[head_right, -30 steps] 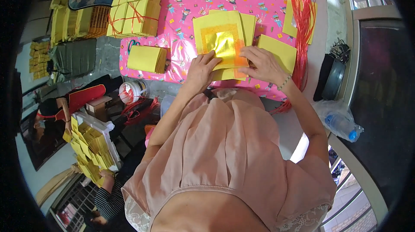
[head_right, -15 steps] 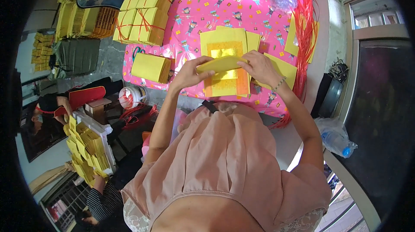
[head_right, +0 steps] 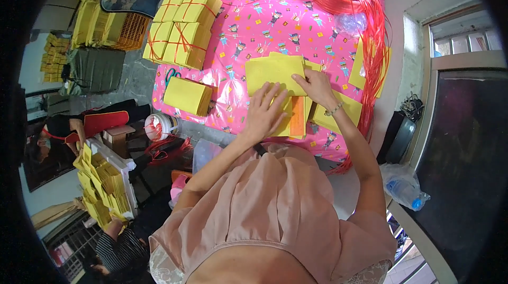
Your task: Folding and wrapping yellow paper packets on a table.
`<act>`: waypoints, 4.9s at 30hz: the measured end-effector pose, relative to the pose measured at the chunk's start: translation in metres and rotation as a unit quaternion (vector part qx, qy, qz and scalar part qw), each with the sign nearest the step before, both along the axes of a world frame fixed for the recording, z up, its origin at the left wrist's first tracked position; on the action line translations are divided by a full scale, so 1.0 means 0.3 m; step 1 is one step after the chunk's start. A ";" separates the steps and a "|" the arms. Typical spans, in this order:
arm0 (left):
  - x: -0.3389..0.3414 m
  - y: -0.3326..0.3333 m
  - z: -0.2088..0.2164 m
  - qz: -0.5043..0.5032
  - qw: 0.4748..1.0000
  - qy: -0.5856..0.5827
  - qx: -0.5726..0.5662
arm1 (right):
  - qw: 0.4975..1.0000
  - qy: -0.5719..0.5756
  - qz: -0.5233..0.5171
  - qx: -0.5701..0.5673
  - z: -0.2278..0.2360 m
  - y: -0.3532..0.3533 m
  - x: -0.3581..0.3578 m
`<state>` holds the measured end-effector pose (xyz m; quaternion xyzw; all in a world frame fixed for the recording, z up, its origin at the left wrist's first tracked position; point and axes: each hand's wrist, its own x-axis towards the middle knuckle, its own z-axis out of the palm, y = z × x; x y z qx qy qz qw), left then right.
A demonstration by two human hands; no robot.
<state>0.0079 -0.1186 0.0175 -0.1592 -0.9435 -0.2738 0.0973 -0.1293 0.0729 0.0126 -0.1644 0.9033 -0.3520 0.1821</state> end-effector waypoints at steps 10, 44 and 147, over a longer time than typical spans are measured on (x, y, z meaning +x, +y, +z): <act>-0.046 0.023 -0.045 0.013 0.997 -0.061 -0.035 | 0.999 -0.023 -0.034 -0.011 -0.007 -0.016 -0.017; -0.058 0.023 -0.078 0.011 0.995 -0.084 -0.046 | 0.964 0.224 0.126 0.060 -0.032 -0.178 -0.090; 0.265 -0.997 -0.450 0.517 0.652 -0.117 0.543 | 0.936 0.339 0.059 -0.078 -0.008 0.022 0.313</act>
